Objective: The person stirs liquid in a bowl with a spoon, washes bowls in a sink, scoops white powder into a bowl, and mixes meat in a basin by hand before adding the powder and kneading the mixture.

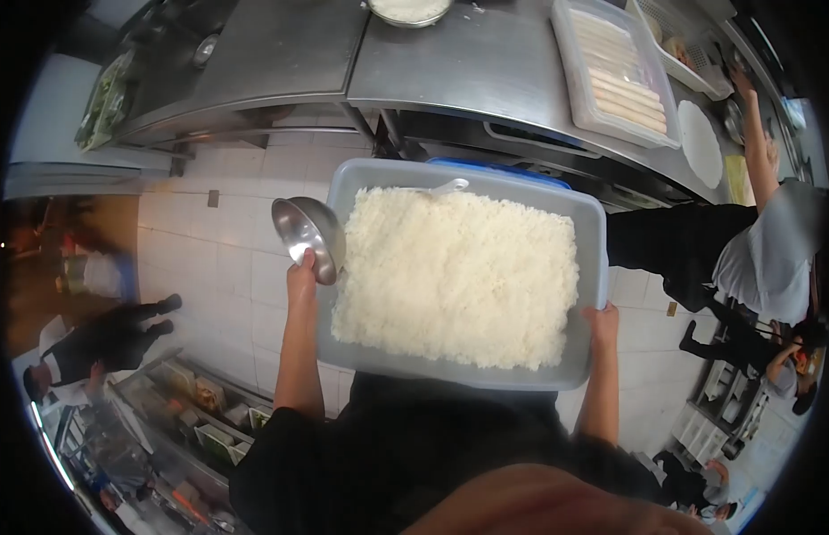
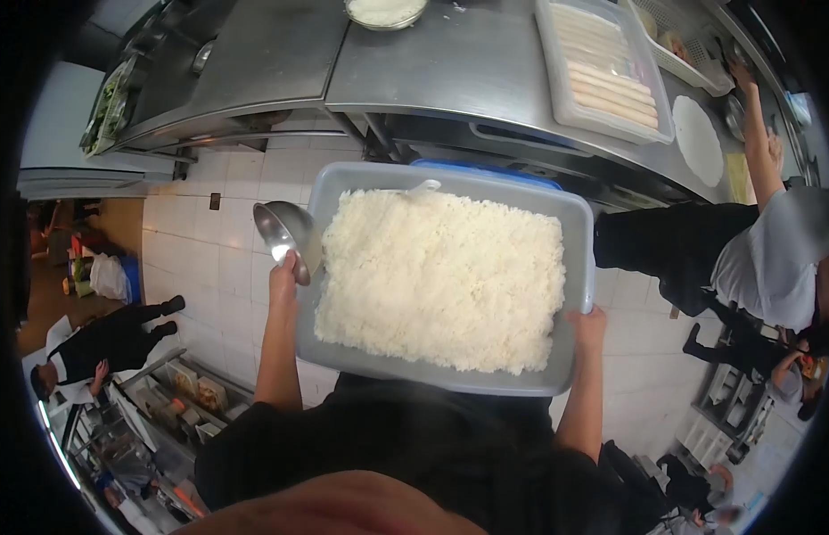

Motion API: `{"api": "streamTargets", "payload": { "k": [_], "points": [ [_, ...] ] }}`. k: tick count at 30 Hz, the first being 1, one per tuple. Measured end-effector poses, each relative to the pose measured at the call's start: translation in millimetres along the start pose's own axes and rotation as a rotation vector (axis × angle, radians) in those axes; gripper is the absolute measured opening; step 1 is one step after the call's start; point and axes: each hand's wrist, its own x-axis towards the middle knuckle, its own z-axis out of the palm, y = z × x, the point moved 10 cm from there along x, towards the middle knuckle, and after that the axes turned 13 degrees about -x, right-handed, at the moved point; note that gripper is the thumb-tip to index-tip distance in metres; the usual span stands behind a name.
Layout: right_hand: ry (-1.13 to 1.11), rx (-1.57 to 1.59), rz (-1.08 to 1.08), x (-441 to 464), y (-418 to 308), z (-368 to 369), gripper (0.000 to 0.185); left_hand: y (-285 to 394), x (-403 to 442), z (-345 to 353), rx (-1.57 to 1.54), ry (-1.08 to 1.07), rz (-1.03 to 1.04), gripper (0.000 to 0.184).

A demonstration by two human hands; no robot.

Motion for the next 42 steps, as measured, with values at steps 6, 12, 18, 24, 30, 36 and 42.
{"api": "streamTargets", "payload": {
  "k": [6,12,18,24,30,36,42],
  "points": [
    [-0.089,-0.012,-0.052,-1,4,-40,0.036,31,-90,-2,0.047,0.049,0.113,0.044],
    [-0.01,0.115,-0.258,-65,-57,-127,0.036,129,-162,-15,-0.013,-0.024,0.369,0.052],
    [-0.052,0.152,-0.424,-81,-202,-144,0.031,267,-92,42,0.017,-0.185,0.45,0.05],
    [0.01,0.106,-0.469,-28,-281,-110,0.032,328,14,123,0.167,-0.18,0.523,0.051],
    [0.021,0.125,-0.279,-25,-285,-63,0.038,359,64,166,0.173,-0.27,0.511,0.042],
    [-0.036,0.324,-0.277,-17,-296,-17,0.035,381,142,204,0.224,-0.362,0.446,0.049],
    [-0.009,0.352,-0.242,-30,-300,1,0.038,402,242,195,0.526,-0.188,0.537,0.058]
  ]
}}
